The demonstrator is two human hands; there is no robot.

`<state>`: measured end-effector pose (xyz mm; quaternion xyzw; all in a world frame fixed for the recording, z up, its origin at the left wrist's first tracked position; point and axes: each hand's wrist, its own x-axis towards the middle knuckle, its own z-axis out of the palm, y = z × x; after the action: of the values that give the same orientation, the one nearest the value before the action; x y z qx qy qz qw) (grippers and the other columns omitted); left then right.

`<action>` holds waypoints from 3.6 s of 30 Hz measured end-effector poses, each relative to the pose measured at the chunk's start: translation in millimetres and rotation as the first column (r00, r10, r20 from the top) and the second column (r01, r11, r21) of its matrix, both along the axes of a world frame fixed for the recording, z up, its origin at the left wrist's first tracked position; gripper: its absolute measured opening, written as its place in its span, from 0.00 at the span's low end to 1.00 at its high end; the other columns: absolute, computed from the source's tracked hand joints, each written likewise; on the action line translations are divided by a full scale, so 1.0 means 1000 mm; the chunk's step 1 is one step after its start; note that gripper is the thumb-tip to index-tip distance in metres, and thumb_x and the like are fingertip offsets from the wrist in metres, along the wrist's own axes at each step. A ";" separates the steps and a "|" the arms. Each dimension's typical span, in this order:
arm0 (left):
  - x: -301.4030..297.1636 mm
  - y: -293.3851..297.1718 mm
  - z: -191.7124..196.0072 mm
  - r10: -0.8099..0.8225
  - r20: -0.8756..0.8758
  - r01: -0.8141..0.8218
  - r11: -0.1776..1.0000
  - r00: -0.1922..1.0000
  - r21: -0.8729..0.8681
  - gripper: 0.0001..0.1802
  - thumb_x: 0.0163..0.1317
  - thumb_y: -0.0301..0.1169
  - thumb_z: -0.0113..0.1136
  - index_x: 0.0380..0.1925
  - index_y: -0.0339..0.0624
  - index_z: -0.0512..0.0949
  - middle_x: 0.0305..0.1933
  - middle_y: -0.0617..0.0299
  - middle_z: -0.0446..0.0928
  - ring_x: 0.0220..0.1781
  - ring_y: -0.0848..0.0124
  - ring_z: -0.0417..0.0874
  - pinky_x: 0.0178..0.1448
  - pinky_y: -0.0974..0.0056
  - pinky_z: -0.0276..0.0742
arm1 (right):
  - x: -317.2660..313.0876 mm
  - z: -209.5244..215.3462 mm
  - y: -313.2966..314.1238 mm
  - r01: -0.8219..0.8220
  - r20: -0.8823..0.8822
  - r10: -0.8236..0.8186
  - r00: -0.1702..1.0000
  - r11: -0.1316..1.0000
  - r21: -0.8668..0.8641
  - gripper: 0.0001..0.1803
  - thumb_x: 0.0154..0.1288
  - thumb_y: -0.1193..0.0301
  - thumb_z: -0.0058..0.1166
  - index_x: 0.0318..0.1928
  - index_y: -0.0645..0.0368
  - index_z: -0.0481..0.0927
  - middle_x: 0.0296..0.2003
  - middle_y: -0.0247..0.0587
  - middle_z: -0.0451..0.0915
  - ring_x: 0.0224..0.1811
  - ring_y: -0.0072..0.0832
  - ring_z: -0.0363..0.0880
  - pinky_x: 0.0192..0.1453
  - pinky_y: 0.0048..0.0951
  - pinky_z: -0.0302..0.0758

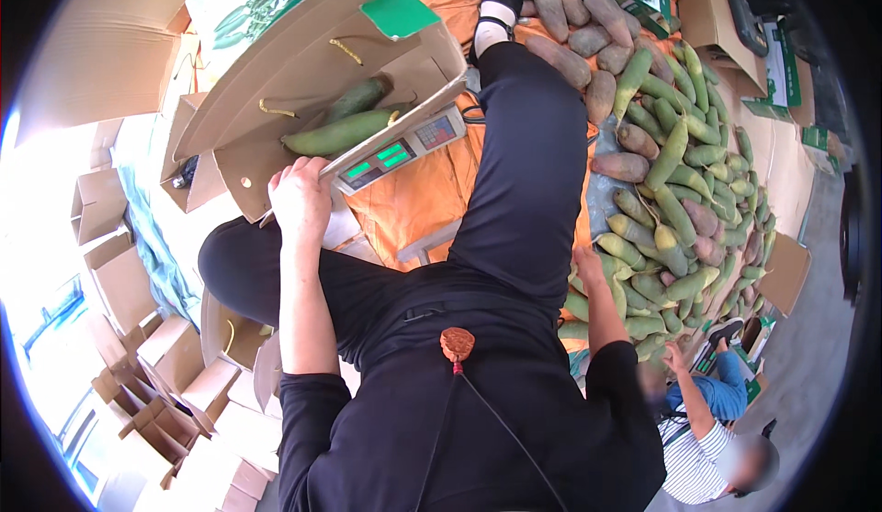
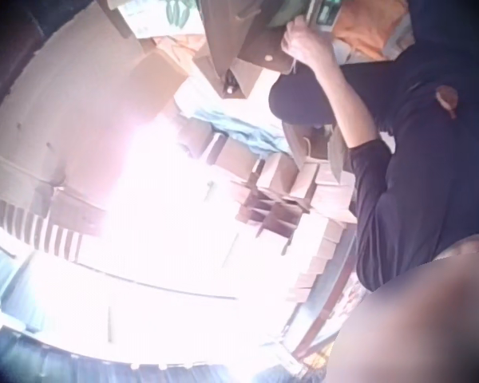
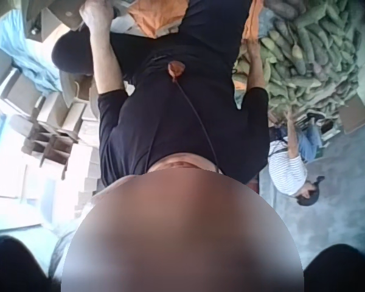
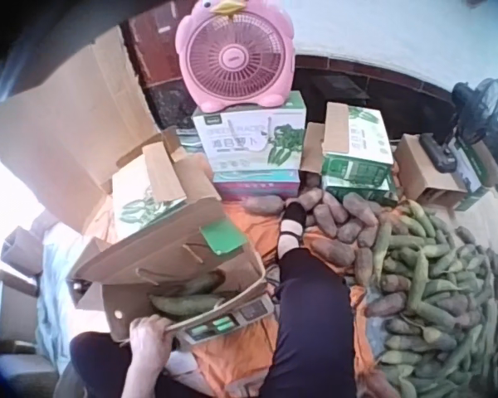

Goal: Sort, weigh, and pack green produce into boxes.

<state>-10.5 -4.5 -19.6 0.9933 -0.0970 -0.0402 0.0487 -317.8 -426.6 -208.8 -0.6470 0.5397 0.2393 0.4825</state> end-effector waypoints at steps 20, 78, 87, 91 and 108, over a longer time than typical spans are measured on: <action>-0.004 0.004 0.001 0.002 0.027 -0.001 0.999 1.000 -0.037 0.06 0.51 0.30 0.63 0.31 0.49 0.81 0.31 0.63 0.77 0.41 0.62 0.79 0.55 0.51 0.68 | 0.233 0.279 -0.020 -0.166 0.889 0.095 0.448 0.986 -0.021 0.21 0.74 0.58 0.37 0.33 0.61 0.74 0.43 0.51 0.80 0.66 0.44 0.65 0.59 0.41 0.71; 0.001 -0.004 0.004 0.044 -0.121 -0.051 0.997 0.992 -0.055 0.11 0.55 0.31 0.61 0.39 0.42 0.79 0.37 0.53 0.79 0.41 0.51 0.80 0.45 0.55 0.74 | -0.050 -0.088 0.012 -0.456 -0.154 0.435 0.887 0.879 -0.142 0.19 0.52 0.66 0.62 0.45 0.59 0.79 0.39 0.50 0.82 0.44 0.42 0.80 0.48 0.38 0.75; 0.002 -0.010 0.011 0.039 -0.102 -0.042 0.999 0.994 -0.033 0.08 0.52 0.28 0.61 0.33 0.41 0.80 0.32 0.54 0.77 0.38 0.52 0.80 0.44 0.55 0.74 | -0.028 -0.111 0.029 -0.698 -0.247 0.669 0.701 0.715 -0.045 0.16 0.60 0.64 0.54 0.45 0.61 0.79 0.41 0.55 0.81 0.48 0.46 0.79 0.52 0.41 0.75; 0.003 -0.016 0.008 0.033 -0.111 -0.039 0.998 0.993 -0.050 0.06 0.53 0.29 0.60 0.32 0.43 0.80 0.31 0.58 0.78 0.39 0.57 0.80 0.46 0.56 0.72 | -0.042 -0.118 0.018 -0.702 -0.310 0.655 0.689 0.709 -0.064 0.15 0.63 0.63 0.48 0.37 0.61 0.81 0.33 0.50 0.83 0.39 0.43 0.83 0.43 0.40 0.79; -0.003 -0.002 0.006 0.011 -0.007 -0.012 0.998 1.000 -0.057 0.06 0.53 0.28 0.58 0.31 0.46 0.81 0.32 0.62 0.78 0.41 0.61 0.79 0.52 0.54 0.69 | 0.029 -0.019 0.006 0.124 0.013 -0.124 0.992 0.992 0.035 0.13 0.63 0.67 0.44 0.21 0.54 0.70 0.15 0.31 0.65 0.12 0.21 0.62 0.14 0.25 0.60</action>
<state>-13.4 -6.2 -13.8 0.9919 -0.0923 -0.0406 0.0779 -288.3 -420.6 -227.9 -0.6058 0.5710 0.2131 0.5114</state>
